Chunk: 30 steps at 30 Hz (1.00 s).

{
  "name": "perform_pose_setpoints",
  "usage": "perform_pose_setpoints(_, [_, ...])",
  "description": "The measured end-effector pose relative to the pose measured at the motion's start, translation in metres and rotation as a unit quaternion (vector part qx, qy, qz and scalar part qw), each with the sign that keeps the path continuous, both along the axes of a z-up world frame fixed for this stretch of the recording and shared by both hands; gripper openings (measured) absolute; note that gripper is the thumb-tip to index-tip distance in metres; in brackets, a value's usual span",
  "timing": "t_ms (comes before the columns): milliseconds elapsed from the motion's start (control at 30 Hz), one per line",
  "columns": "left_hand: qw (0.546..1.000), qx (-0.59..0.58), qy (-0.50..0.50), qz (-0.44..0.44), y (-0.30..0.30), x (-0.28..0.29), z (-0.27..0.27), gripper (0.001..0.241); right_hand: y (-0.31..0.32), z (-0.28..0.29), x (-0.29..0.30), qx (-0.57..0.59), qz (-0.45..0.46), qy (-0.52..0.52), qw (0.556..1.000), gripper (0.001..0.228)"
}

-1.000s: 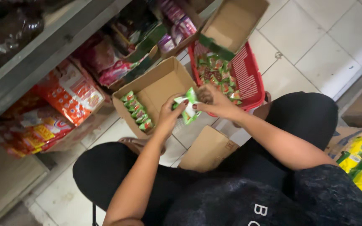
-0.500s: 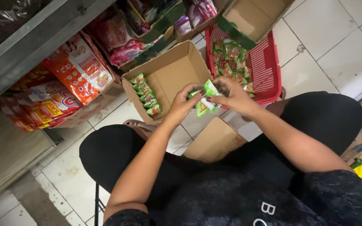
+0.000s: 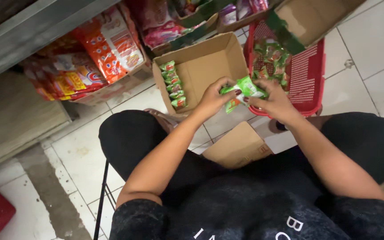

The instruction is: The person takes small green packets from a red plastic basket and arranges them into rows inside a cardboard box while sitting near a grocery shelf.

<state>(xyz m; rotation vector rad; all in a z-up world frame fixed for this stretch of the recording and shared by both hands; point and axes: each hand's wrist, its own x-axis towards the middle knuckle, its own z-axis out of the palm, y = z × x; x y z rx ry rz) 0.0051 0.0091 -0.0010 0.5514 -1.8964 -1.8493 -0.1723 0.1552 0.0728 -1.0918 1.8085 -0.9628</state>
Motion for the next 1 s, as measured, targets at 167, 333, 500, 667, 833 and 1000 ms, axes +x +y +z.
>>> perform_pose_setpoints(167, [0.998, 0.056, 0.008, 0.037, -0.006, 0.0, -0.001, 0.019, -0.005, -0.002, 0.001, -0.034, -0.007, -0.095, 0.995, 0.037])
perform_pose_setpoints(333, [0.998, 0.032, 0.027, 0.055, -0.005, 0.0, -0.003, 0.017, -0.005, -0.003, 0.001, -0.034, -0.013, -0.104, 0.994, 0.037])
perform_pose_setpoints(500, [0.989, 0.14, -0.012, 0.055, -0.004, 0.0, 0.005, 0.018, -0.003, 0.006, 0.002, -0.046, -0.064, -0.101, 0.992, 0.038])
perform_pose_setpoints(667, [0.984, 0.169, -0.016, 0.05, -0.009, 0.002, 0.0, 0.048, 0.001, 0.018, 0.01, -0.149, -0.089, -0.003, 0.985, 0.042])
perform_pose_setpoints(833, [0.974, 0.228, 0.007, 0.0, -0.006, 0.005, -0.008, 0.04, 0.003, 0.033, 0.015, -0.249, -0.016, 0.306, 0.919, 0.047])
perform_pose_setpoints(1000, [0.946, 0.323, -0.012, -0.019, -0.005, 0.008, 0.018, 0.041, 0.002, 0.035, 0.025, -0.233, 0.027, 0.394, 0.889, 0.047])
